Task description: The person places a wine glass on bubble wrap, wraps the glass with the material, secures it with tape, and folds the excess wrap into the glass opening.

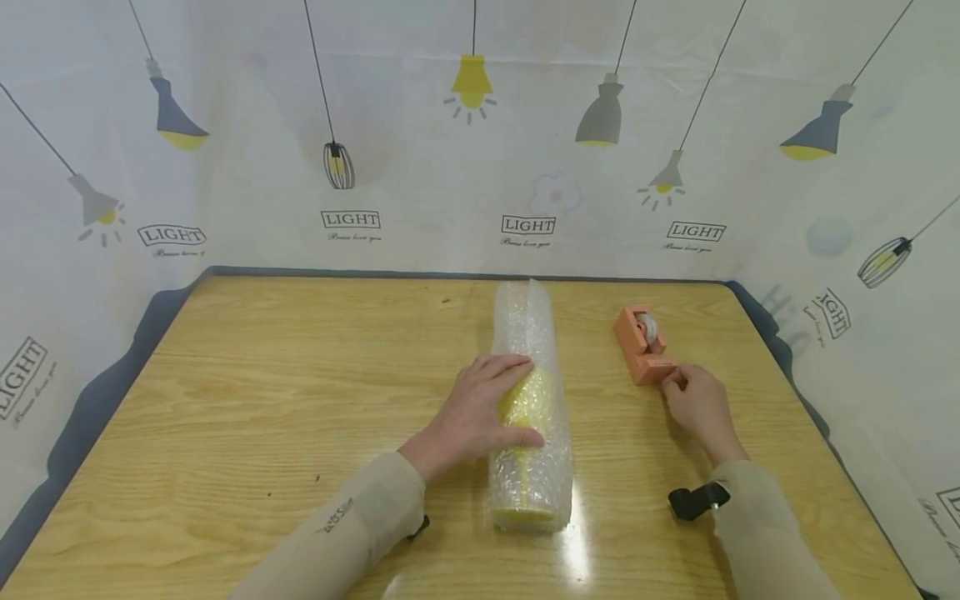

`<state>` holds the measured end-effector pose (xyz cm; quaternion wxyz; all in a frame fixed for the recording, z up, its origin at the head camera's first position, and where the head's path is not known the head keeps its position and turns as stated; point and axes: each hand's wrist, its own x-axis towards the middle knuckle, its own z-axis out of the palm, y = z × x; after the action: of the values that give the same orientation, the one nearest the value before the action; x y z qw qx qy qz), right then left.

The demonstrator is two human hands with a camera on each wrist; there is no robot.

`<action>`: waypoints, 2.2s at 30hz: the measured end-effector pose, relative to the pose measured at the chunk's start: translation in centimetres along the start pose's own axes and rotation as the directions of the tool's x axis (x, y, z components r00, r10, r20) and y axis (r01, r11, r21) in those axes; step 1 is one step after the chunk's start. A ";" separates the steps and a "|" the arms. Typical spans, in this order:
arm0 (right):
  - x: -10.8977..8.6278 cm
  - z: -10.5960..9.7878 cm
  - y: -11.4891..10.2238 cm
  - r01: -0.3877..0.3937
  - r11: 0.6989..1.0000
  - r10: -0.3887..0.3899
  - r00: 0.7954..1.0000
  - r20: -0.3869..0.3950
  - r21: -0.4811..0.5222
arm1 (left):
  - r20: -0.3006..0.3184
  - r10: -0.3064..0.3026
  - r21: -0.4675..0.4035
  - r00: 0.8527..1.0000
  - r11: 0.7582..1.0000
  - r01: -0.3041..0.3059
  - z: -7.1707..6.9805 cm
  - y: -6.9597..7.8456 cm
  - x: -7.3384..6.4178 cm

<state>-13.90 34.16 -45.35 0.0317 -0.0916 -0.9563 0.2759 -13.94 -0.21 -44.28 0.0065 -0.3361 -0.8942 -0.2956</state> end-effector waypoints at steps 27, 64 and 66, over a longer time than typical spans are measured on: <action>0.3 -0.8 1.5 0.195 0.973 -0.194 0.981 0.018 -0.123 | 0.000 0.014 0.007 1.000 1.000 -0.014 0.1 0.1 0.1; -1.6 -2.6 -3.3 0.331 0.944 -0.324 0.921 0.218 0.004 | -0.003 0.007 -0.013 1.000 1.000 -0.007 0.0 0.0 -0.1; -1.6 -2.7 -3.8 0.352 0.936 -0.348 0.908 0.234 0.028 | -0.003 0.006 -0.013 1.000 1.000 -0.006 0.0 0.0 -0.1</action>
<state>-12.58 32.08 -41.10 -0.0337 0.1143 -0.9562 0.2675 -13.90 -0.27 -44.33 0.0065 -0.3386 -0.8912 -0.3017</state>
